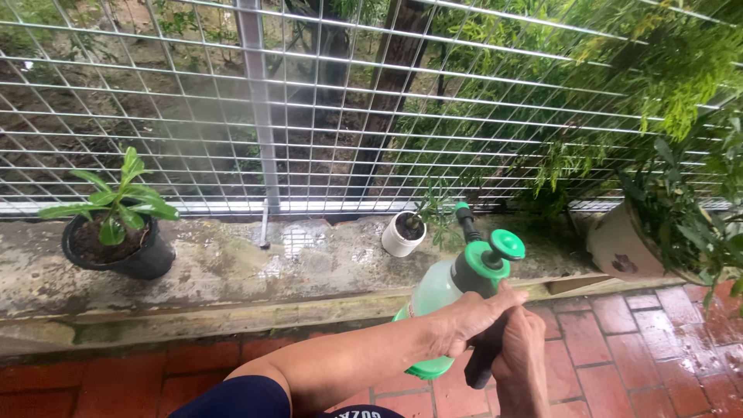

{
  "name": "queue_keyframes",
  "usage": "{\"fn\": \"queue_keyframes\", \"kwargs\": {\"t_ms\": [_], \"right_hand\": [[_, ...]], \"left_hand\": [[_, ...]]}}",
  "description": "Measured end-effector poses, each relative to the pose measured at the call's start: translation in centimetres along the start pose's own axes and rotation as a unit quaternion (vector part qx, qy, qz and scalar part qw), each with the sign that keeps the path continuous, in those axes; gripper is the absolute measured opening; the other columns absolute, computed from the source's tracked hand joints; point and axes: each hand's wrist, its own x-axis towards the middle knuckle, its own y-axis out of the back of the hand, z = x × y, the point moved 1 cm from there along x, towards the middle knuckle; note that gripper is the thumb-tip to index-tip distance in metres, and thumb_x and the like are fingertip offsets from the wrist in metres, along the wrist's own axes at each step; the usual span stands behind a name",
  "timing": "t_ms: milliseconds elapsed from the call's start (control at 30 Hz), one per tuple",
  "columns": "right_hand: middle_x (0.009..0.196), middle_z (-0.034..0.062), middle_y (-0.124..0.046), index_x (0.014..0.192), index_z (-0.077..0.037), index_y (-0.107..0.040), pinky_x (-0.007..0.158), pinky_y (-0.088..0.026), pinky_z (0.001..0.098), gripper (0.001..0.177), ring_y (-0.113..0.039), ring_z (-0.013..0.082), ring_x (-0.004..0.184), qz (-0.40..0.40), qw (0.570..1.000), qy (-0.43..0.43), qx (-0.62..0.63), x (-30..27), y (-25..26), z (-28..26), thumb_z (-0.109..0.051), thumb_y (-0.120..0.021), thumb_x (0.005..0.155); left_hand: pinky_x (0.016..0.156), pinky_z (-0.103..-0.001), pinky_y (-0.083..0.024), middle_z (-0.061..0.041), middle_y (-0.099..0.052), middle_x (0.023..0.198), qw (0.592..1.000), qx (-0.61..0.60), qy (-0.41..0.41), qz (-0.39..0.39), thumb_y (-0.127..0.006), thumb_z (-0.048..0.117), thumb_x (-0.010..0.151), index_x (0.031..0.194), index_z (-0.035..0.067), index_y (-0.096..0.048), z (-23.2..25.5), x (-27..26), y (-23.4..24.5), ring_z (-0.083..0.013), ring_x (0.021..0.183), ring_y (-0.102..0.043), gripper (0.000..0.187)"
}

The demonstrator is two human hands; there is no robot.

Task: The person uses a green pump-action spray bottle to water several potted plants arranged on a tiled balcony ledge. They repeatedly pump the handle to build pressure and spray a fine mist onto the foliage and soil of the plants.

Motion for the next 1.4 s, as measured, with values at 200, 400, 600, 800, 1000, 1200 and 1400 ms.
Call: {"fn": "queue_keyframes", "kwargs": {"t_ms": [200,400,600,800,1000,1200,1400], "right_hand": [[0.069,0.0089,-0.062,0.082,0.004,-0.064,0.042,-0.046,0.0374,0.045,-0.058,0.0194,0.052,0.005,1.000,-0.007,-0.012,-0.7,-0.5,-1.4,-0.038,-0.066,0.097],[0.070,0.0082,-0.062,0.082,0.005,-0.063,0.045,-0.047,0.0357,0.045,-0.058,0.0178,0.054,-0.011,0.999,-0.031,-0.013,-0.2,-0.4,1.4,-0.038,-0.067,0.098],[0.064,0.0081,-0.059,0.079,0.003,-0.063,0.042,-0.044,0.0375,0.046,-0.055,0.0193,0.049,-0.028,0.996,-0.079,-0.035,-1.1,-1.7,4.0,-0.041,-0.068,0.095],[0.060,0.0091,-0.057,0.076,0.003,-0.063,0.041,-0.043,0.0372,0.048,-0.054,0.0211,0.046,-0.078,0.989,-0.119,-0.040,-2.0,-2.9,5.7,-0.042,-0.068,0.093],[0.062,0.0068,-0.058,0.078,0.002,-0.064,0.042,-0.043,0.0360,0.044,-0.054,0.0183,0.048,-0.086,0.987,-0.126,-0.049,-1.9,-3.0,6.0,-0.039,-0.070,0.093],[0.065,0.0075,-0.062,0.081,0.002,-0.066,0.043,-0.044,0.0359,0.043,-0.057,0.0186,0.050,-0.080,0.990,-0.110,-0.035,-1.6,-2.6,4.8,-0.038,-0.068,0.093],[0.063,0.0094,-0.060,0.079,0.002,-0.063,0.042,-0.045,0.0373,0.045,-0.057,0.0209,0.048,-0.052,0.995,-0.074,-0.031,-0.5,-0.6,2.9,-0.040,-0.069,0.095]], "left_hand": [[0.104,-0.049,-0.043,-0.025,-0.055,0.141,1.000,0.000,-0.005,-0.018,-0.067,0.066,0.081,0.139,-0.016,-0.047,0.3,0.3,-0.3,-0.0323,0.129,-0.054,0.103],[0.105,-0.048,-0.043,-0.026,-0.055,0.140,1.000,-0.023,0.015,0.005,-0.068,0.065,0.082,0.138,-0.016,-0.047,-1.2,-0.3,1.2,-0.0322,0.130,-0.053,0.100],[0.098,-0.045,-0.046,-0.021,-0.061,0.126,0.998,-0.054,0.018,0.040,-0.068,0.064,0.084,0.131,-0.017,-0.053,-3.9,-1.0,3.3,-0.0281,0.118,-0.058,0.095],[0.085,-0.045,-0.043,-0.015,-0.058,0.107,0.992,-0.085,0.014,0.090,-0.069,0.062,0.086,0.123,-0.014,-0.061,-5.8,-2.3,5.0,-0.0268,0.097,-0.052,0.085],[0.094,-0.044,-0.046,-0.016,-0.062,0.115,0.989,-0.108,0.013,0.102,-0.069,0.060,0.085,0.125,-0.011,-0.057,-5.3,-3.5,4.9,-0.0263,0.106,-0.058,0.083],[0.094,-0.045,-0.046,-0.019,-0.061,0.120,0.992,-0.090,0.012,0.091,-0.068,0.063,0.084,0.129,-0.013,-0.055,-4.8,-2.6,3.9,-0.0281,0.109,-0.058,0.090],[0.095,-0.046,-0.047,-0.021,-0.062,0.128,0.997,-0.060,0.013,0.052,-0.067,0.064,0.081,0.132,-0.013,-0.053,-3.2,-0.6,1.9,-0.0305,0.118,-0.059,0.094]]}}
